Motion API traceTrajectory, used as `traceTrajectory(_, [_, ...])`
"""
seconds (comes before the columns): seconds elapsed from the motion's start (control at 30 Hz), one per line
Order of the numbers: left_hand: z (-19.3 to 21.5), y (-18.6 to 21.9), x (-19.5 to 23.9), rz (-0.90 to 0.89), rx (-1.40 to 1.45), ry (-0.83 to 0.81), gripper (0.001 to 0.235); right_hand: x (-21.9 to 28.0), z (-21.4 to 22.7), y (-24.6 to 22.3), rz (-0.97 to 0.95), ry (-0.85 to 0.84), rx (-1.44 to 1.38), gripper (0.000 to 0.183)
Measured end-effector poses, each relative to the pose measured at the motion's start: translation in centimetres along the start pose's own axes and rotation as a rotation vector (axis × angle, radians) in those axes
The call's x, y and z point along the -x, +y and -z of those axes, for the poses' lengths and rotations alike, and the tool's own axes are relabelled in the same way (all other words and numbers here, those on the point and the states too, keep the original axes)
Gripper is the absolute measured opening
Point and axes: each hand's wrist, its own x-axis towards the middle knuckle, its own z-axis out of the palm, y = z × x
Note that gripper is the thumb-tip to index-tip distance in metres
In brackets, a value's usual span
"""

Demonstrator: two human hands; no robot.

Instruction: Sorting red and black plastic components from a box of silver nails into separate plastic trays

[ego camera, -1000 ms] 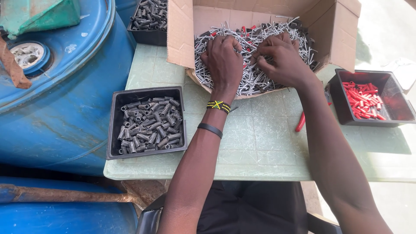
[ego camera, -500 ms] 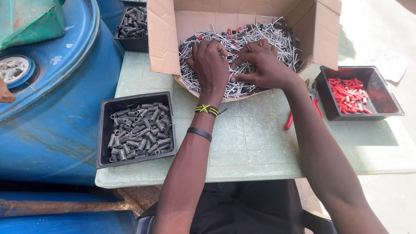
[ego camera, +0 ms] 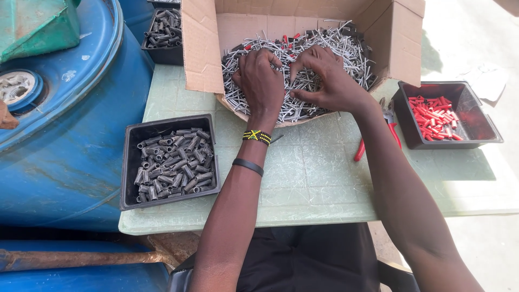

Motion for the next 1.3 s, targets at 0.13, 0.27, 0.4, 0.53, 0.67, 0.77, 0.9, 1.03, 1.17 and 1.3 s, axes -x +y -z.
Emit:
traceTrajectory(0.13, [-0.2,0.0,0.1,0.0,0.006,-0.007,0.026,0.0,-0.8,0.8,0.011,-0.066,0.055,0.031])
traceTrajectory(0.27, [0.2,0.1,0.1,0.002,-0.004,-0.012,0.029,-0.1,-1.1,1.1,0.071,-0.037,0.095,0.03])
traceTrajectory(0.4, [1.2,0.9,0.1,0.019,0.026,-0.063,0.029,0.0,-2.0,1.7,0.063,0.054,0.104,0.023])
traceTrajectory(0.53, [0.7,0.3,0.0,0.004,0.02,-0.079,0.03,0.2,-1.7,1.0,0.058,0.061,0.092,0.026])
traceTrajectory(0.67, [0.9,0.4,0.0,-0.001,0.01,-0.085,0.03,0.0,-2.0,1.8,0.062,0.195,0.016,0.023])
traceTrajectory(0.77, [1.0,0.6,0.0,-0.031,0.0,-0.072,0.029,0.1,-1.0,1.6,0.071,0.339,-0.042,0.016])
traceTrajectory(0.9, [0.1,0.1,0.1,-0.037,-0.066,-0.051,0.027,0.4,-0.3,0.4,0.14,0.6,0.021,0.016])
traceTrajectory(1.03, [-0.1,0.0,0.2,-0.062,-0.102,-0.028,0.025,0.8,-0.5,0.3,0.114,0.692,0.047,0.013])
traceTrajectory(1.17, [0.2,0.3,0.4,-0.099,-0.131,-0.037,0.026,1.3,-1.0,0.2,0.086,0.732,0.095,0.009])
traceTrajectory(1.3, [0.6,0.5,1.1,-0.174,-0.17,-0.014,0.028,1.9,-2.1,1.7,-0.03,0.579,0.123,0.013])
